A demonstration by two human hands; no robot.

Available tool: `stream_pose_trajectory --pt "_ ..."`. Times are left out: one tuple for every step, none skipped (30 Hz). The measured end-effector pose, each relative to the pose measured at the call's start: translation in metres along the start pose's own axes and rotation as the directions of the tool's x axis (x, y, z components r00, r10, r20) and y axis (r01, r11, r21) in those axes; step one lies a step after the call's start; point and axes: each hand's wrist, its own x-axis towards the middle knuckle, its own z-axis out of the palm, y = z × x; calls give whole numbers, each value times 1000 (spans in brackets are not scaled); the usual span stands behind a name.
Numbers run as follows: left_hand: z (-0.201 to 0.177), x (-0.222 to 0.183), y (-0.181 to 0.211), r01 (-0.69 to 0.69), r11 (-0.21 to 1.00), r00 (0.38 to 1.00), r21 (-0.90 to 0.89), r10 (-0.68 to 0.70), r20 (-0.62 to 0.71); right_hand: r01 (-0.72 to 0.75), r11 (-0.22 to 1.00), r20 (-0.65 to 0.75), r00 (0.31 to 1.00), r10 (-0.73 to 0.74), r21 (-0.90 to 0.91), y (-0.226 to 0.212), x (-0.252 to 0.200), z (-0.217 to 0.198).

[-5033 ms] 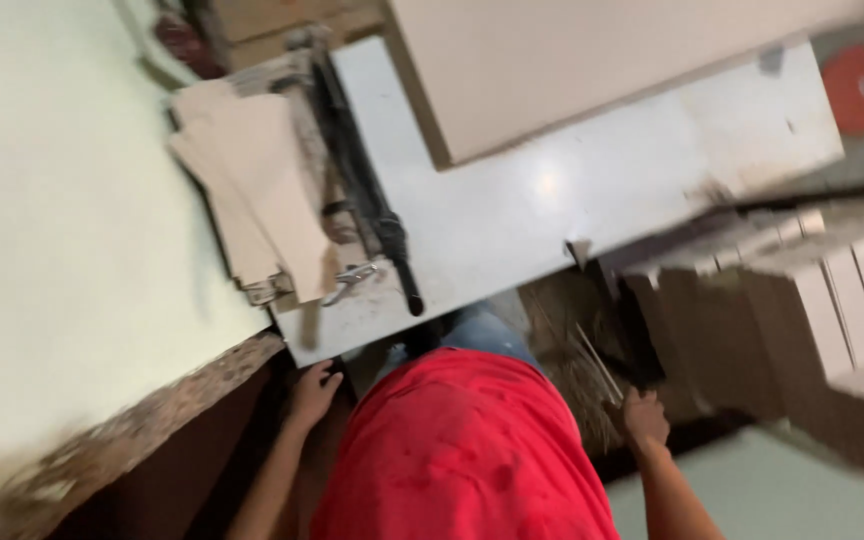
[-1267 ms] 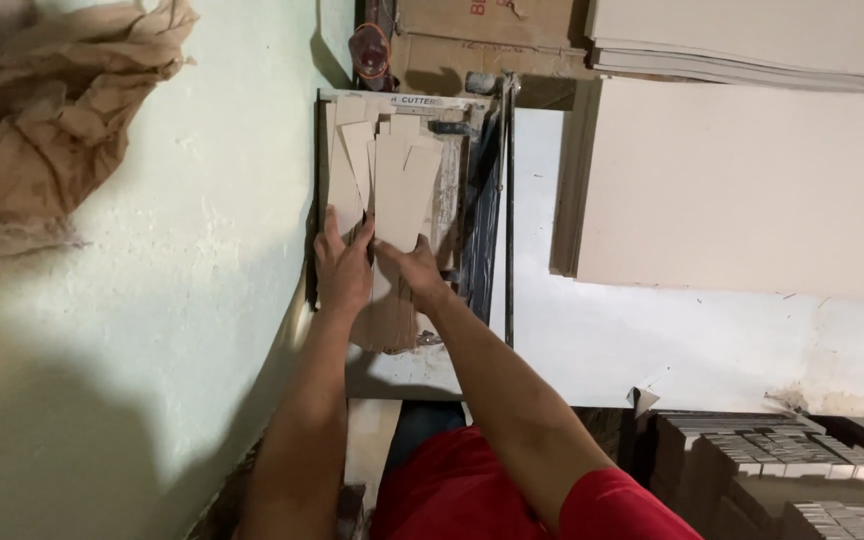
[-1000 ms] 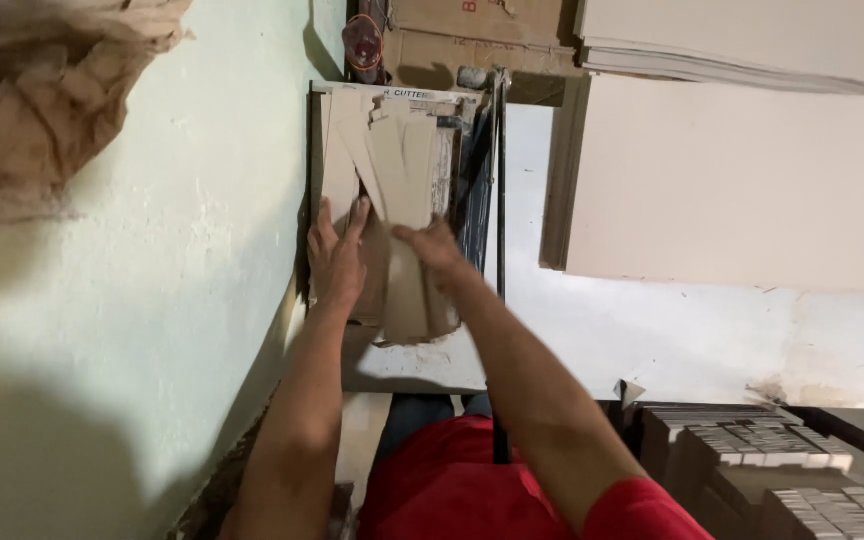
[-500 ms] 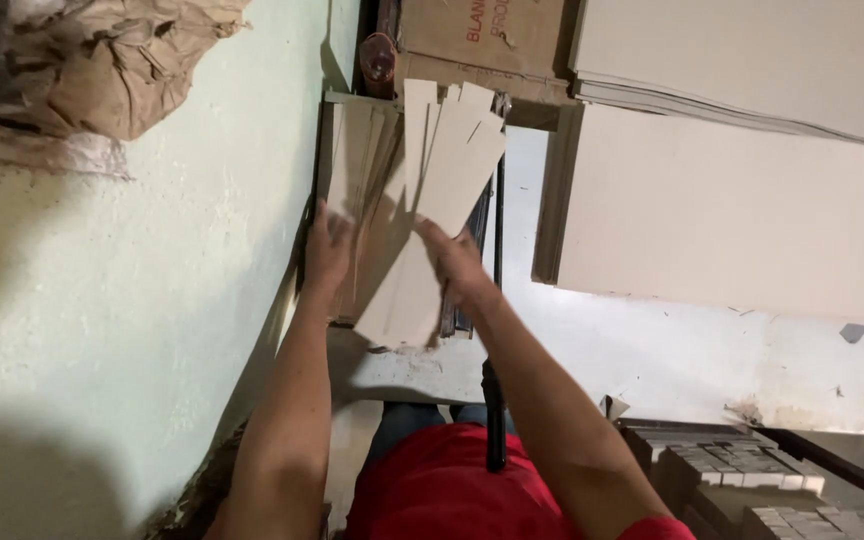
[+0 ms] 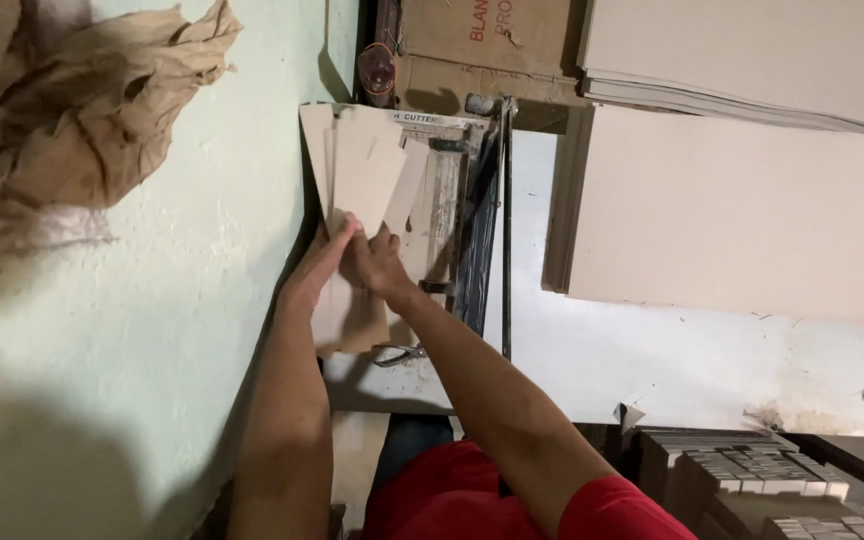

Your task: Using a manual guillotine paper cutter to cut cardboard sheets and stacking the results.

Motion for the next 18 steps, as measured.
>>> stream_pose_trajectory --pt "2 7 -2 -19 1000 1000 16 19 -21 -45 989 48 997 52 -141 -14 -5 -3" --pt "1 3 -3 -14 1000 1000 18 15 -18 -50 989 47 997 57 -138 -28 -14 -10" --pt "1 -1 -3 -40 998 998 53 42 -41 -28 988 125 991 47 -150 -42 -23 -17" --pt "-1 -4 -3 -69 994 995 90 74 -63 -1 987 201 979 34 -161 -57 -31 -25" --pt "2 -1 2 -68 993 995 92 74 -60 -3 987 198 980 35 -159 -49 -21 -26" --pt "5 2 6 -118 991 991 59 121 -51 -82 995 72 994 86 -47 -42 -13 -28" --pt "8 4 10 -168 986 985 26 169 -43 -146 987 -50 987 150 73 -34 -5 -29" --pt "7 3 11 -169 985 984 26 170 -48 -143 987 -46 988 146 73 -19 8 -35" --pt "7 3 12 -169 985 984 21 170 -46 -176 977 -176 972 153 -123 -3 20 -40" --pt "7 2 13 -166 986 985 19 167 -41 -230 924 -304 943 135 -305 13 33 -45" --pt "6 7 10 -164 986 985 22 165 -43 -230 925 -302 944 135 -303 15 37 -37" --pt "5 12 7 -154 988 987 25 155 -47 -251 828 -343 936 76 -502 18 41 -29" --pt "5 16 5 -143 989 988 28 144 -52 -275 687 -370 929 9 -673 20 45 -21" --pt "4 17 8 -141 990 988 32 142 -54 -273 689 -367 930 10 -671 20 48 -17" --pt "3 18 11 -112 993 993 41 113 -38 -299 642 -410 912 -26 -706 19 50 -12" --pt "4 17 12 -78 996 997 50 79 -16 -334 591 -452 890 -59 -734 21 48 -8" --pt "3 13 15 -71 996 997 53 72 -13 -338 592 -452 891 -51 -732 26 53 -11" --pt "3 10 19 -98 994 995 52 99 -19 -291 659 -433 900 -57 -693 31 58 -17"
